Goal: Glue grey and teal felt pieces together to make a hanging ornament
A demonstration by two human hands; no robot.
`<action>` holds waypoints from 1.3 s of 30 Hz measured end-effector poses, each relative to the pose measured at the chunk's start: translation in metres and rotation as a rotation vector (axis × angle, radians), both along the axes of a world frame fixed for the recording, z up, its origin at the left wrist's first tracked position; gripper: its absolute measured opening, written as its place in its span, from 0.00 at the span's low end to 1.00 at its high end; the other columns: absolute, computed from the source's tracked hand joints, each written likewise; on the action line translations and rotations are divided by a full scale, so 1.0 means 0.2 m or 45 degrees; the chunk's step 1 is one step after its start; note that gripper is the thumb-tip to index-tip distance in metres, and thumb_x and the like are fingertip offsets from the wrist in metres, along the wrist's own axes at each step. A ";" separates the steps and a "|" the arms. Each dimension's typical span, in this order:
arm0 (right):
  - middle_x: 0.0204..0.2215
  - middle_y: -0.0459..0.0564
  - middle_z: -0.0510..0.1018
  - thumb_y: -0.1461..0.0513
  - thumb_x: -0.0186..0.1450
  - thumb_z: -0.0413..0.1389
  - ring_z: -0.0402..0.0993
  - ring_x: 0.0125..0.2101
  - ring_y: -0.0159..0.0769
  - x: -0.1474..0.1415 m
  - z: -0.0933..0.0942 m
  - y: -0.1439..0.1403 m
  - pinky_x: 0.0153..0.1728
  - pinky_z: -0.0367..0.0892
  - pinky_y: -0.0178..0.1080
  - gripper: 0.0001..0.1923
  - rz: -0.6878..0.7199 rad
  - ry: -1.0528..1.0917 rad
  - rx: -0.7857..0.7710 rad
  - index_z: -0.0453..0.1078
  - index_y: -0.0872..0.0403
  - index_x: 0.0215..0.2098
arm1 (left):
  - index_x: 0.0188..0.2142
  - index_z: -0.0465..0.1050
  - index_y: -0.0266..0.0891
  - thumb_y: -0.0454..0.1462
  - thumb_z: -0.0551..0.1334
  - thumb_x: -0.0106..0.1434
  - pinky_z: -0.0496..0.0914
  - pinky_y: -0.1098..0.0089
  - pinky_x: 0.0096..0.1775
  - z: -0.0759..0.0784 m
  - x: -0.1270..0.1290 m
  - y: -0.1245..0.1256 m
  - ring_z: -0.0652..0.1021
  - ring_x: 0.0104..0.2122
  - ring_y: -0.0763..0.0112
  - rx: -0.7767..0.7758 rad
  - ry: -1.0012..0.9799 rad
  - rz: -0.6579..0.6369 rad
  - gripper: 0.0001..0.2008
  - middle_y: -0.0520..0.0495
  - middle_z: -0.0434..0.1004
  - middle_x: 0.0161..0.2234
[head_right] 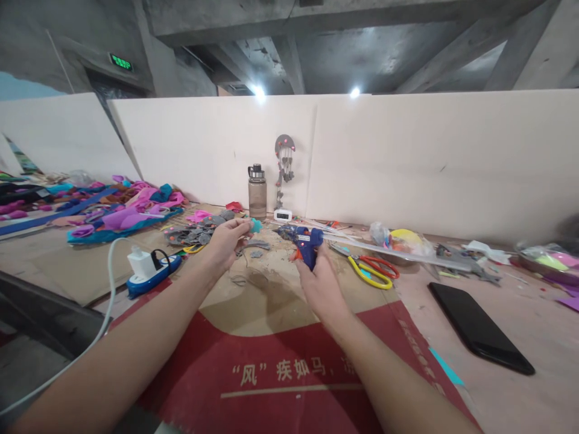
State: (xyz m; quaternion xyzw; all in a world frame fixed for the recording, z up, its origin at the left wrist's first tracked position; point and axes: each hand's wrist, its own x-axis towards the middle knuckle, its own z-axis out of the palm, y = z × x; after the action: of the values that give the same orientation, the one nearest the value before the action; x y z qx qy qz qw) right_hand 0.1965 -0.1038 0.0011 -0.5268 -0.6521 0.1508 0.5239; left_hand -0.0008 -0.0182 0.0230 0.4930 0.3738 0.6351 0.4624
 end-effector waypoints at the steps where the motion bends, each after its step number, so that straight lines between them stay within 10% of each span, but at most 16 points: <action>1: 0.29 0.48 0.75 0.58 0.63 0.49 0.70 0.22 0.34 0.01 -0.01 0.02 0.25 0.67 0.37 0.11 0.000 0.039 -0.092 0.62 0.53 0.42 | 0.27 0.73 0.36 0.41 0.68 0.47 0.60 0.77 0.25 0.00 0.00 0.00 0.70 0.24 0.79 0.035 0.038 0.033 0.11 0.51 0.72 0.25; 9: 0.20 0.49 0.73 0.60 0.56 0.55 0.70 0.22 0.36 0.19 -0.16 0.18 0.21 0.62 0.35 0.06 -0.333 -0.632 -0.115 0.65 0.52 0.23 | 0.26 0.75 0.41 0.35 0.65 0.52 0.63 0.65 0.46 0.00 0.06 -0.09 0.73 0.38 0.65 0.578 0.700 0.356 0.01 0.48 0.77 0.32; 14: 0.29 0.54 0.73 0.57 0.57 0.56 0.71 0.35 0.44 0.20 -0.15 0.17 0.36 0.67 0.46 0.08 -0.564 -0.657 0.011 0.66 0.53 0.26 | 0.27 0.74 0.42 0.33 0.64 0.54 0.59 0.60 0.52 0.01 0.08 -0.13 0.72 0.42 0.63 0.856 0.925 0.473 0.02 0.47 0.77 0.35; 18: 0.34 0.53 0.74 0.53 0.61 0.52 0.71 0.39 0.42 0.05 -0.02 0.07 0.42 0.67 0.48 0.11 -0.151 -0.139 0.015 0.63 0.52 0.34 | 0.31 0.74 0.41 0.33 0.60 0.58 0.63 0.64 0.48 -0.01 0.10 -0.16 0.73 0.42 0.64 1.008 0.972 0.324 0.04 0.45 0.75 0.36; 24: 0.33 0.44 0.74 0.53 0.57 0.58 0.74 0.34 0.33 -0.14 0.06 -0.03 0.40 0.69 0.42 0.17 0.532 0.839 -0.242 0.55 0.49 0.37 | 0.34 0.73 0.41 0.31 0.58 0.58 0.67 0.70 0.39 -0.03 0.17 -0.22 0.73 0.34 0.69 0.939 1.042 0.147 0.07 0.45 0.74 0.36; 31: 0.27 0.39 0.65 0.55 0.56 0.60 0.59 0.21 0.24 -0.11 0.04 -0.01 0.21 0.59 0.30 0.15 0.327 0.759 -0.226 0.60 0.52 0.34 | 0.30 0.73 0.39 0.33 0.61 0.55 0.65 0.73 0.29 -0.04 0.20 -0.23 0.71 0.24 0.75 0.656 0.818 0.113 0.02 0.50 0.74 0.25; 39: 0.27 0.44 0.69 0.56 0.60 0.55 0.63 0.26 0.30 -0.07 0.05 -0.01 0.26 0.59 0.34 0.08 0.097 0.374 -0.067 0.66 0.53 0.33 | 0.36 0.74 0.38 0.37 0.62 0.57 0.71 0.72 0.31 -0.08 0.20 -0.19 0.77 0.27 0.72 0.469 0.629 -0.060 0.08 0.48 0.78 0.30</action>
State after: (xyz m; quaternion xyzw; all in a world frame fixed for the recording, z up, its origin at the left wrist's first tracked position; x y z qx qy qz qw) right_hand 0.1823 -0.1054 0.0109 -0.4876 -0.5836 0.2631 0.5937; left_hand 0.0384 -0.0569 0.0075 0.7165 0.3421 0.5422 0.2751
